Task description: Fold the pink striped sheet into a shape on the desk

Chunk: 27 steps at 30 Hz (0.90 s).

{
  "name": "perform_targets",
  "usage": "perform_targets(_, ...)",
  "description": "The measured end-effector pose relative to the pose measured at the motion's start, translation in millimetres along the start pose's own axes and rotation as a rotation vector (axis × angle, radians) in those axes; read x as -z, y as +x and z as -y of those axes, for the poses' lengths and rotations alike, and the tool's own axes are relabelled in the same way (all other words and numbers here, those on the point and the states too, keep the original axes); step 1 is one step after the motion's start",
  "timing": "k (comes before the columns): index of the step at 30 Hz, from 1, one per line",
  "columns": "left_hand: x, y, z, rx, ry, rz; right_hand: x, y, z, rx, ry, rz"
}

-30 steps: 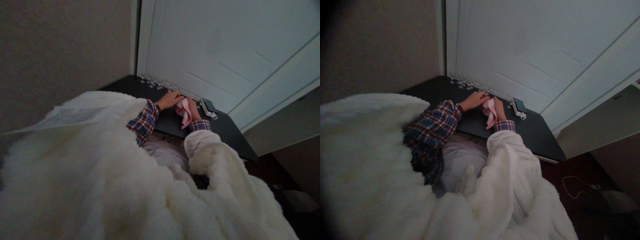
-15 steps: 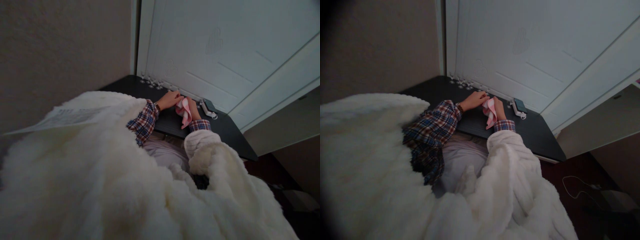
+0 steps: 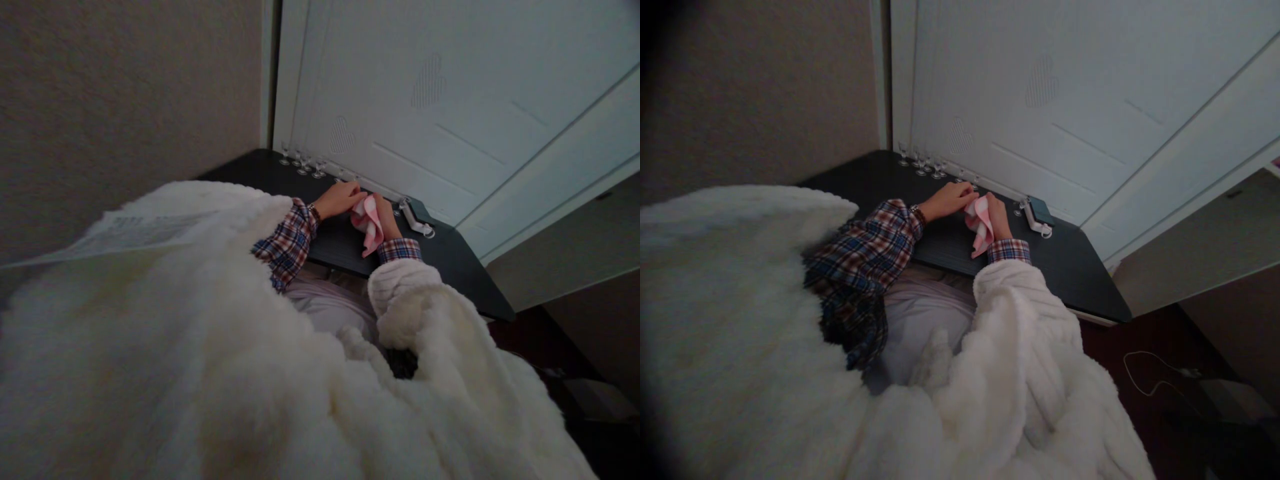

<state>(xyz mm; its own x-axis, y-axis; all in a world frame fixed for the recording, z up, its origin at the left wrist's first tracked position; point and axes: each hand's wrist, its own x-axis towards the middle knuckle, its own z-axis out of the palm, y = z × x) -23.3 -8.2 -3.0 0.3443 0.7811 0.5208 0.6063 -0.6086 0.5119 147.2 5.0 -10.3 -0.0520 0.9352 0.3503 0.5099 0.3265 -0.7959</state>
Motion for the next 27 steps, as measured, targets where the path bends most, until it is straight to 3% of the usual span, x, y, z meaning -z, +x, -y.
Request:
perform_targets(9,3.4,-3,-2,0.026,0.070,0.109,-2,2,-5,-0.016,-0.043,0.016)
perform_targets(18,2.3,-2,-1,0.028,0.058,0.098,0,-6,8,-0.029,-0.040,0.014)
perform_targets(27,2.5,-4,-3,0.017,0.020,0.073,0,-4,5,-0.053,-0.056,0.023)
